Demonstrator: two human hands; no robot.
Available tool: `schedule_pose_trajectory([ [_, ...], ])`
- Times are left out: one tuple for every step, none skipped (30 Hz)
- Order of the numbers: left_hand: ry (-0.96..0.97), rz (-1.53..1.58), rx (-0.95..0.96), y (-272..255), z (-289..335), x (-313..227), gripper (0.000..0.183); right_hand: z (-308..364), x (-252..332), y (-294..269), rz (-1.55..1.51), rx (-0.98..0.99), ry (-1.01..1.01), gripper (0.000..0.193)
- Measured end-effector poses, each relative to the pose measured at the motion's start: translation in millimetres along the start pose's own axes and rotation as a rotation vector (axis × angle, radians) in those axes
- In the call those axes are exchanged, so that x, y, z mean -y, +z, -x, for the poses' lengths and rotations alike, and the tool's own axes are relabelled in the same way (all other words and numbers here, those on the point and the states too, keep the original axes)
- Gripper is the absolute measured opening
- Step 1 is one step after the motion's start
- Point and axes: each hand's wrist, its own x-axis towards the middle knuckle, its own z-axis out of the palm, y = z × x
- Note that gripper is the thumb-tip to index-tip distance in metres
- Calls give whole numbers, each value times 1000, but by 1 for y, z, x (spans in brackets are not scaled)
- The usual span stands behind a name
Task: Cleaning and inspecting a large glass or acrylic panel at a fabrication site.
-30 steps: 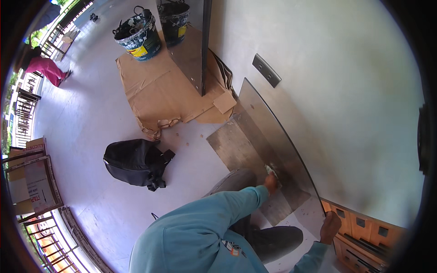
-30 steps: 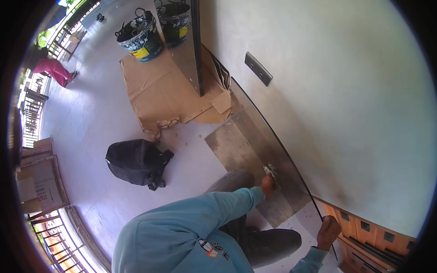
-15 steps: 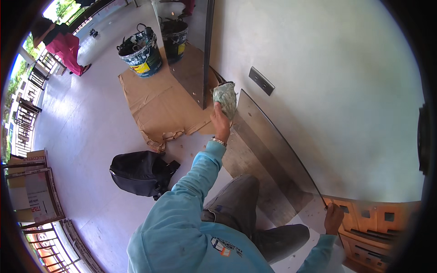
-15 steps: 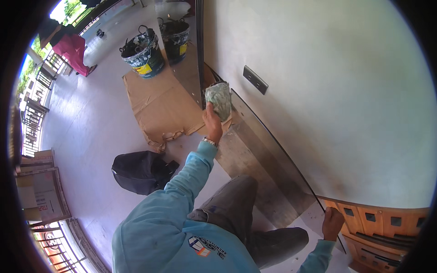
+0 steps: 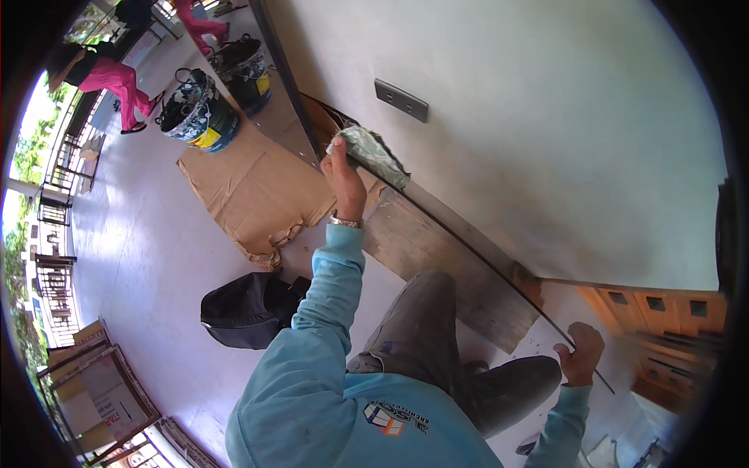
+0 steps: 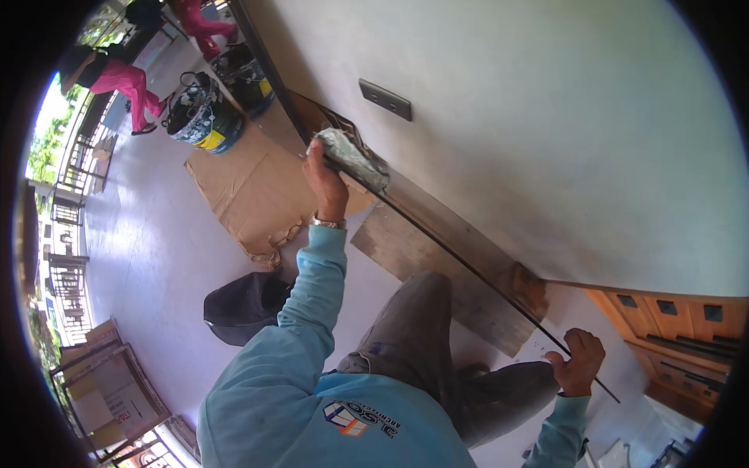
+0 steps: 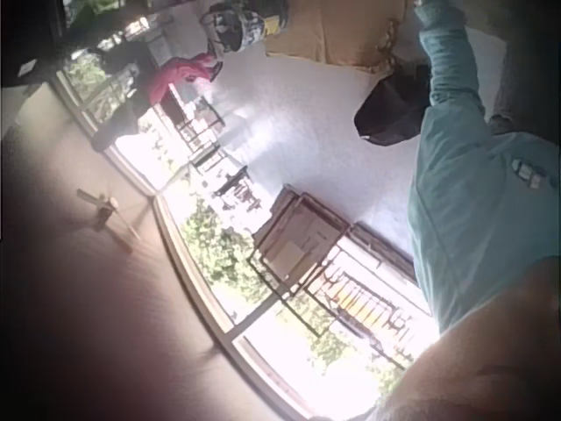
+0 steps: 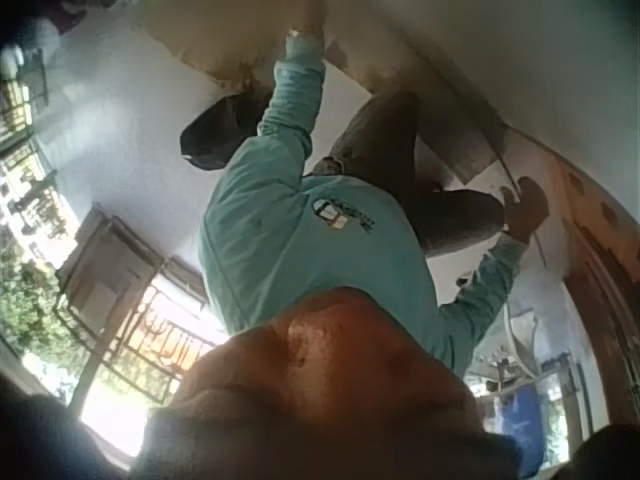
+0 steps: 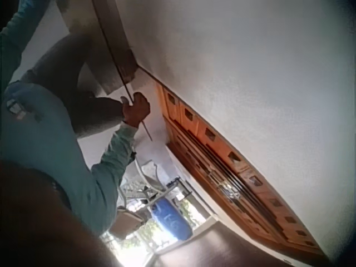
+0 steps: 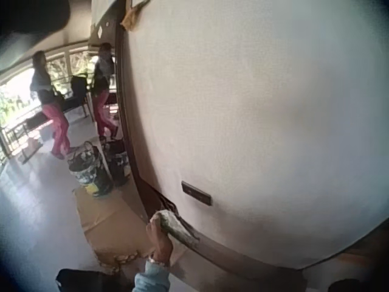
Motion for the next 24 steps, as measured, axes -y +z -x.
schedule_pose_trajectory([
  [-39, -17, -38, -2, -1, -2, 42, 1, 7, -1, 0, 15, 29, 53],
  [4, -105, 10, -2, 0, -14, 41, 1, 12, 0, 44, 41, 64, 50],
  [-21, -61, 33, -8, -2, -11, 39, 1, 17, 1, 88, 68, 99, 47],
  [-9, 0, 14, -15, -4, -9, 38, -1, 22, -2, 72, 124, 84, 42],
  [5, 64, -3, -19, -6, -5, 37, 3, 21, -2, 70, 131, 103, 42],
  [-15, 117, 14, -26, -8, 0, 36, 8, 20, 0, 77, 145, 56, 41],
  [-34, 170, 28, -32, -8, 7, 35, 12, 19, 1, 83, 158, 6, 41],
  [3, 188, -17, -25, 0, 2, 38, 14, 19, -1, 87, 167, 25, 41],
  [-55, 315, -31, -25, 4, -5, 37, 13, 21, -1, 94, 149, 20, 42],
  [-27, 233, 23, -44, 2, 1, 38, 14, 22, -1, 101, 131, 12, 42],
  [-1, 153, 72, -50, 4, -4, 39, 16, 22, -2, 103, 139, 20, 42],
  [67, 61, -135, -47, 4, -1, 37, 19, 21, -1, 97, 126, 6, 43],
  [115, -13, -93, -54, 12, -2, 38, 22, 21, -1, 92, 114, -10, 44],
  [35, 29, -61, -47, 21, -19, 39, 26, 20, -4, 102, 125, -3, 44],
  [-32, 62, -36, -49, 27, -31, 40, 27, 20, -4, 95, 124, -29, 43],
  [56, 68, -12, -76, 22, -13, 34, 27, 21, -5, 89, 125, -54, 41],
  [36, 75, -8, -76, 24, -15, 34, 29, 21, -8, 101, 139, -43, 41],
  [-41, 162, -1, -71, 29, -20, 36, 29, 21, -11, 112, 131, -55, 42],
  [-121, 251, 6, -67, 32, -25, 37, 27, 21, -13, 125, 124, -65, 42],
  [-149, 263, 5, -69, 33, -34, 37, 22, 22, -14, 93, 107, -72, 41],
  [-183, 274, 5, -74, 32, -40, 37, 17, 23, -14, 103, 129, -53, 41],
  [-191, 260, 15, -76, 33, -42, 38, 12, 24, -16, 87, 132, -50, 40],
  [-209, 260, 21, -73, 34, -49, 38, 7, 24, -15, 65, 127, -53, 39],
  [-197, 184, -37, -66, 35, -52, 40, 8, 22, -14, 79, 141, -35, 39],
])
